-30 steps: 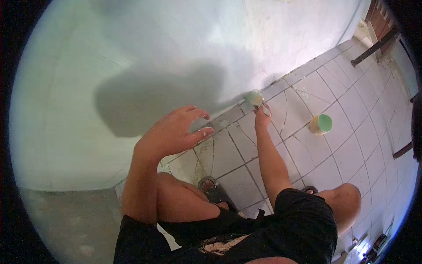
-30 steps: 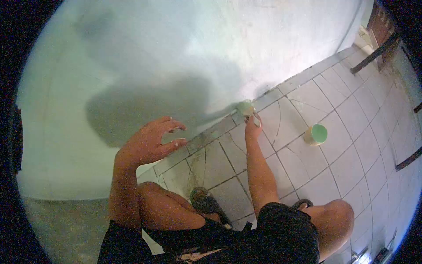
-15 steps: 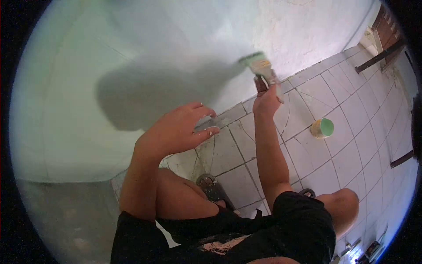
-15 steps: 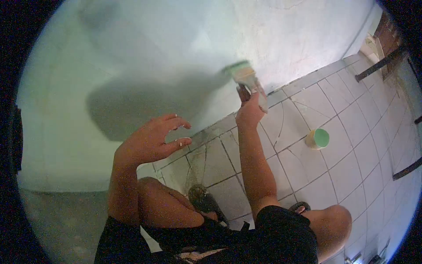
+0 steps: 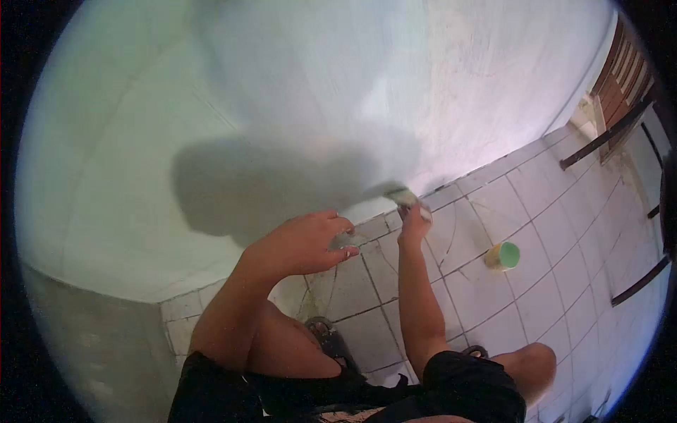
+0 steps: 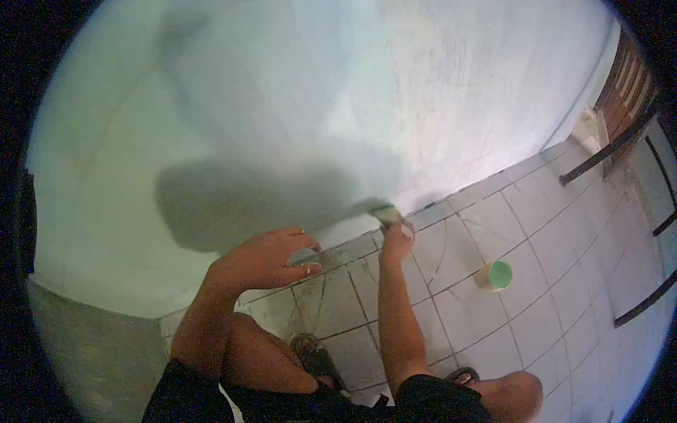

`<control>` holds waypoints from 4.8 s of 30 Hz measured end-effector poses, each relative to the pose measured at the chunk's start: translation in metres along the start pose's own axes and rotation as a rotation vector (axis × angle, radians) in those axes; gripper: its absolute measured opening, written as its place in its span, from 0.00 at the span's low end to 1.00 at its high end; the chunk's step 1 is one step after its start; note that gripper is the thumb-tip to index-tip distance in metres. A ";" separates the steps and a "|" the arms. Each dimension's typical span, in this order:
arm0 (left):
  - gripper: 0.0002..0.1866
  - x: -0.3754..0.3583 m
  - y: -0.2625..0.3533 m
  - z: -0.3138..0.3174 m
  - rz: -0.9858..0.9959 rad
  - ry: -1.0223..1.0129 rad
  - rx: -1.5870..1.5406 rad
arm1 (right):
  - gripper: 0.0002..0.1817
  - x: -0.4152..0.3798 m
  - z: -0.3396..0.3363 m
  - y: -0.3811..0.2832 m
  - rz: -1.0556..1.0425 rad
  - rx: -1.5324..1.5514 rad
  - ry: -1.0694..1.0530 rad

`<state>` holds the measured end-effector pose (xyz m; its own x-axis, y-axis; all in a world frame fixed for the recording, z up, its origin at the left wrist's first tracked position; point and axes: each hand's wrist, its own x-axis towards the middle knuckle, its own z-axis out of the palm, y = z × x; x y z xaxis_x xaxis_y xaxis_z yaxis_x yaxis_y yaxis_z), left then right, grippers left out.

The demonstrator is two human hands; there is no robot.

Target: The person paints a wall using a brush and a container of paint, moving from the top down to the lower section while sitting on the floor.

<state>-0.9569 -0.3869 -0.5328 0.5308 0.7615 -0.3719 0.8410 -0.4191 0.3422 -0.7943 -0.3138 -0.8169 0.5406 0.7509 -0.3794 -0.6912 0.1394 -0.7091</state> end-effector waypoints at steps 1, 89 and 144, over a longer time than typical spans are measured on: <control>0.21 -0.002 0.002 -0.002 -0.019 -0.021 -0.001 | 0.11 -0.011 0.028 -0.028 -0.048 0.021 -0.005; 0.23 -0.005 0.000 -0.002 -0.029 -0.112 0.037 | 0.09 -0.105 0.247 -0.324 -0.858 0.309 -0.676; 0.19 0.062 -0.029 0.027 0.039 0.071 -0.200 | 0.06 0.016 -0.021 0.004 -0.123 0.152 -0.200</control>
<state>-0.9451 -0.3408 -0.5894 0.5477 0.7827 -0.2957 0.7788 -0.3478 0.5219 -0.7781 -0.3146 -0.8389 0.5297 0.8329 -0.1600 -0.6983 0.3212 -0.6397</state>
